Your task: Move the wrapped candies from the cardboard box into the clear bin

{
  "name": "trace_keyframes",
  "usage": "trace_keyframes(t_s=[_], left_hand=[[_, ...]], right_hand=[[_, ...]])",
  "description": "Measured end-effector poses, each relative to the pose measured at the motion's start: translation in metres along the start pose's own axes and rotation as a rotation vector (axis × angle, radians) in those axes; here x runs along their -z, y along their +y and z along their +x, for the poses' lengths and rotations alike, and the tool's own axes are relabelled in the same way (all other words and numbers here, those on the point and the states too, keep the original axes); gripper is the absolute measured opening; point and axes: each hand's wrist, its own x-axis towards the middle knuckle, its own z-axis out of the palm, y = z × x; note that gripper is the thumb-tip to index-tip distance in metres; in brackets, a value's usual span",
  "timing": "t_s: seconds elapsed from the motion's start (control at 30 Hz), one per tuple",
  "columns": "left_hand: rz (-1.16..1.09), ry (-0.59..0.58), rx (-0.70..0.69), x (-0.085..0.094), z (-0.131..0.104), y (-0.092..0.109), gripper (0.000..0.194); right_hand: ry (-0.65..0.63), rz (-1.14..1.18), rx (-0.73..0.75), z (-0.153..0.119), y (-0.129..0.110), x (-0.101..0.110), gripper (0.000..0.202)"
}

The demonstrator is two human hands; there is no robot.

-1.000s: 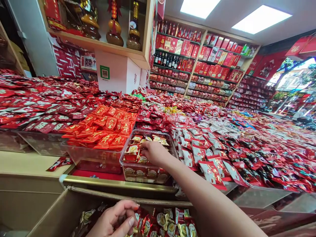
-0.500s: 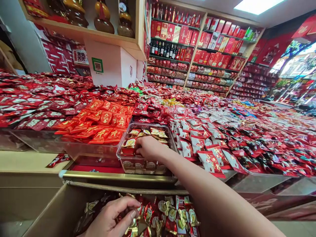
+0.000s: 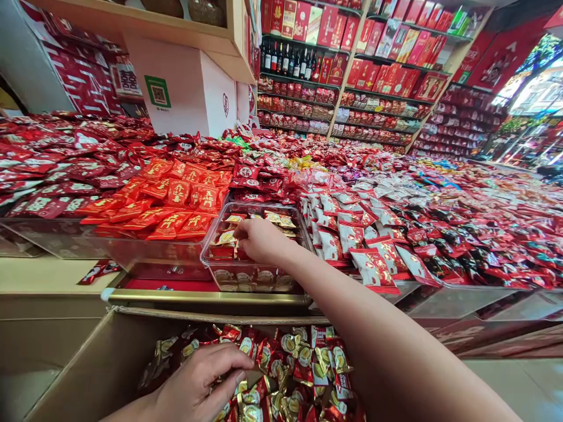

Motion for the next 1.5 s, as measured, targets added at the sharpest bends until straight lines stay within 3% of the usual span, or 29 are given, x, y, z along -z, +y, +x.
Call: trace_keyframes(t_s=[0.17,0.37,0.53,0.73,1.07,1.27,1.5], left_hand=[[0.027,-0.043,-0.030,0.000,-0.001,0.000,0.021],[0.070,-0.109,-0.052,-0.001,-0.001,-0.001,0.022],[0.116,-0.130,-0.079,-0.002,-0.003,-0.003,0.023],[0.141,-0.142,-0.080,-0.003,-0.003,-0.006,0.024],[0.154,-0.171,-0.058,-0.006,-0.008,-0.009,0.024],[0.200,-0.207,-0.066,-0.005,-0.006,-0.007,0.022],[0.231,-0.238,-0.062,-0.005,-0.006,-0.007,0.022]], right_hand=[[-0.076,0.063,0.011,0.004,0.002,-0.007,0.025],[-0.039,0.014,0.001,0.005,-0.002,-0.011,0.030],[0.031,-0.087,-0.007,-0.001,-0.003,-0.004,0.017],[-0.282,-0.172,0.020,-0.001,-0.005,0.007,0.014],[-0.368,-0.386,0.110,0.007,-0.002,0.013,0.017],[-0.377,-0.273,0.116,0.001,0.002,0.018,0.014],[-0.280,-0.169,0.052,0.001,0.002,0.012,0.016]])
